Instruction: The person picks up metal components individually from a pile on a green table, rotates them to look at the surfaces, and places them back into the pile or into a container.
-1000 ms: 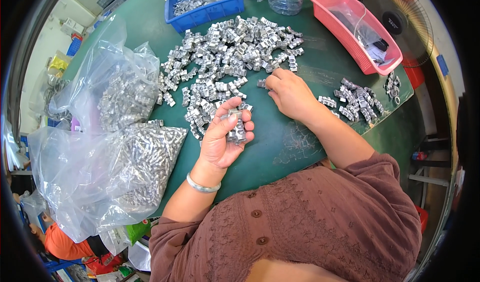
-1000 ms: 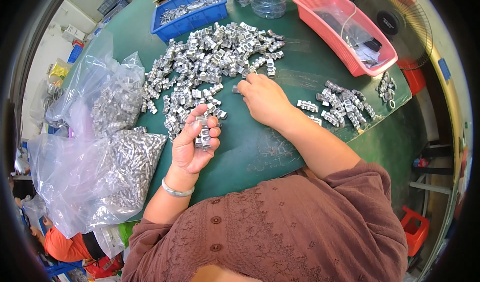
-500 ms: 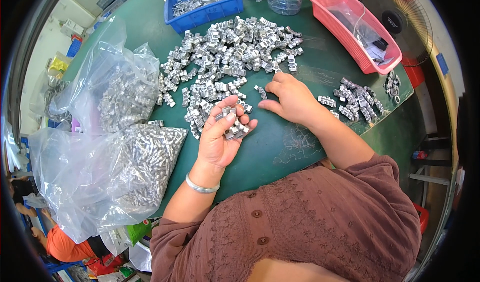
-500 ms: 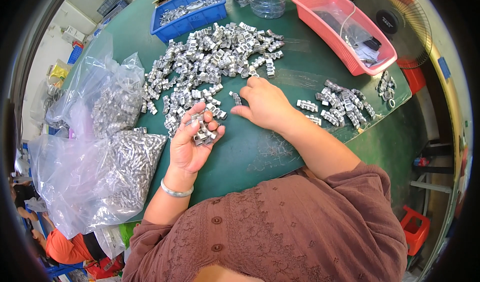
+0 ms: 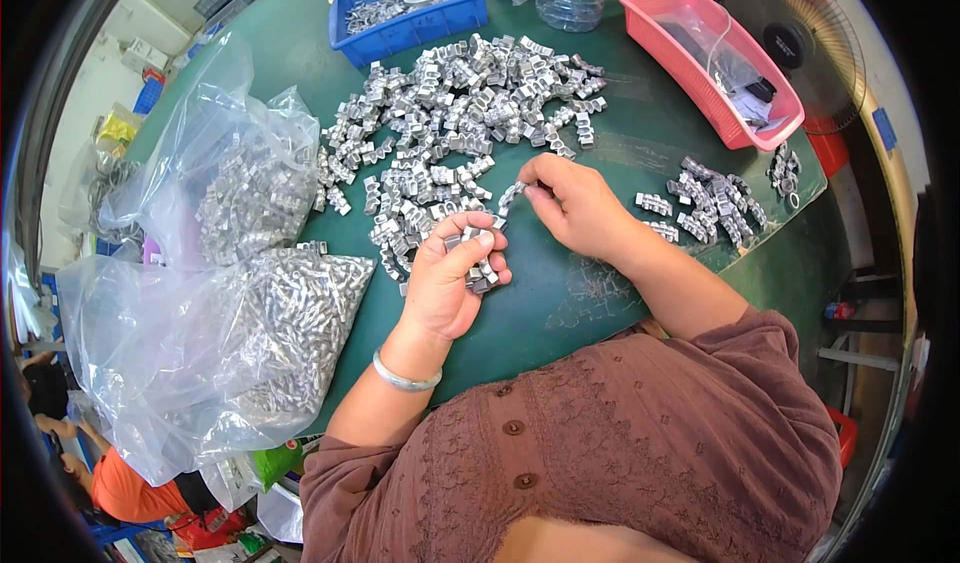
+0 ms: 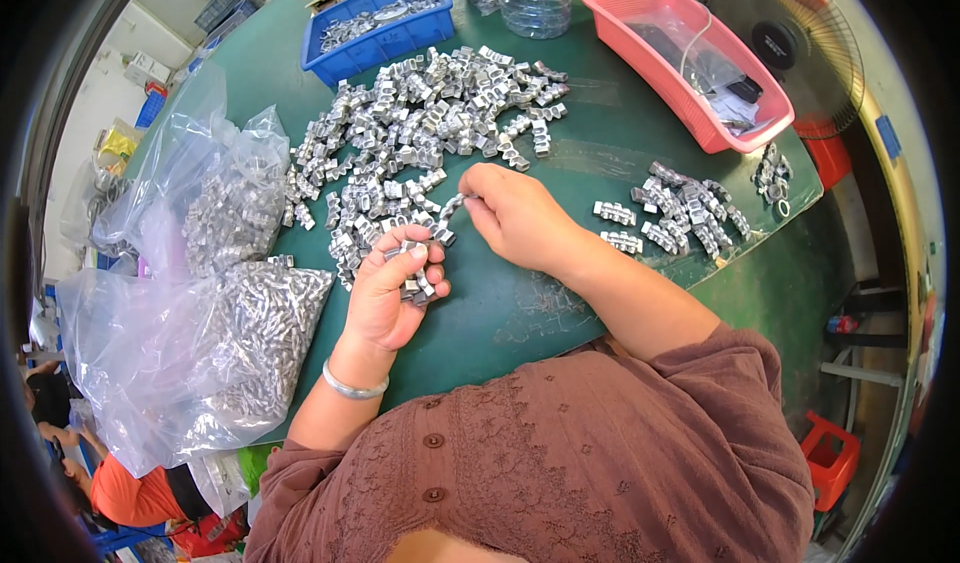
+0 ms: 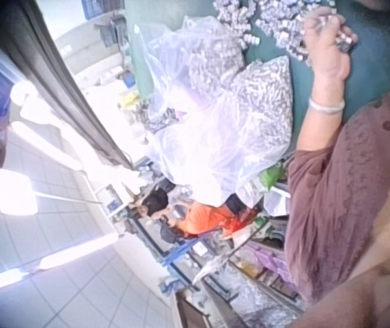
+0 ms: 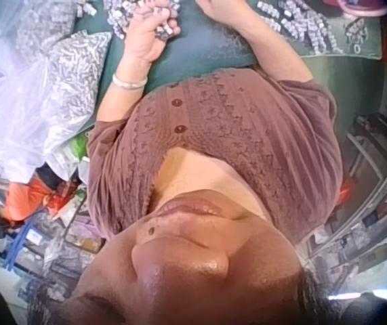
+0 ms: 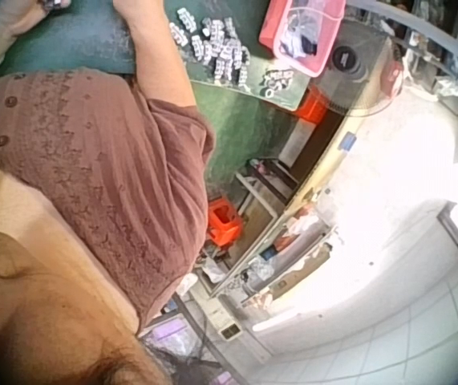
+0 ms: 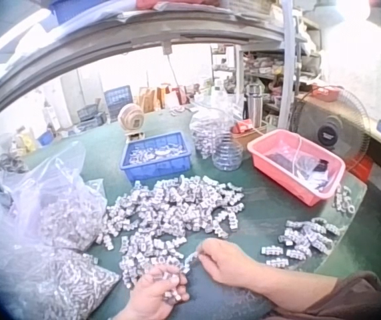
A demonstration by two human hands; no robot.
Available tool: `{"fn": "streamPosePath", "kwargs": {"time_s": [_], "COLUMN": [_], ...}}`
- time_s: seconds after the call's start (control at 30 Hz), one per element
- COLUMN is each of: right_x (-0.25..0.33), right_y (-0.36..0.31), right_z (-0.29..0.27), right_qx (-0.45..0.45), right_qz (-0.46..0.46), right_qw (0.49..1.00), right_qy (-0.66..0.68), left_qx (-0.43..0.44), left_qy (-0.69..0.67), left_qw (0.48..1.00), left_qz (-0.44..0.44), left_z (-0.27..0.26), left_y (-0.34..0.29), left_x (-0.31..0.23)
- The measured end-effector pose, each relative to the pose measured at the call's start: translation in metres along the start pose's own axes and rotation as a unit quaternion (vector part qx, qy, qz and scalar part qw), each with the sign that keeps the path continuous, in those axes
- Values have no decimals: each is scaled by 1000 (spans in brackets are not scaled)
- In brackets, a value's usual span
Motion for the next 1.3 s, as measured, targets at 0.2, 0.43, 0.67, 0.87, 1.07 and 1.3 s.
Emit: {"fn": "streamPosePath", "kwargs": {"time_s": [0.2,0.43,0.67,0.87,1.07,1.3], "right_x": [13,14,7,7,3,4], "right_y": [2,-1,-3,-2,-1,-2], "right_z": [1,-2,1,1,0,-2], "right_qx": [-24,-2,26,34,45,47], "right_qz": [-183,-177,-72,-29,2,51], "right_qw": [977,972,928,894,868,863], "right_qy": [110,156,365,447,494,500], "left_qx": [-36,-24,-26,-24,-21,-8], "left_qy": [79,76,11,26,34,33], "left_qw": [995,997,999,999,999,999], "left_qz": [-46,-17,27,34,34,28], "left_z": [3,4,1,3,3,2], "left_y": [-1,-1,-1,-1,-2,-1], "left_x": [-2,0,1,2,1,3]}}
Point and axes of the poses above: each hand's wrist, its own y-axis towards the middle knuckle, its own z-axis out of the palm, x = y × z, the point moved 1 cm from there along y, towards the middle knuckle, and after that the axes turned 12 degrees about y, right-handed, at the moved point
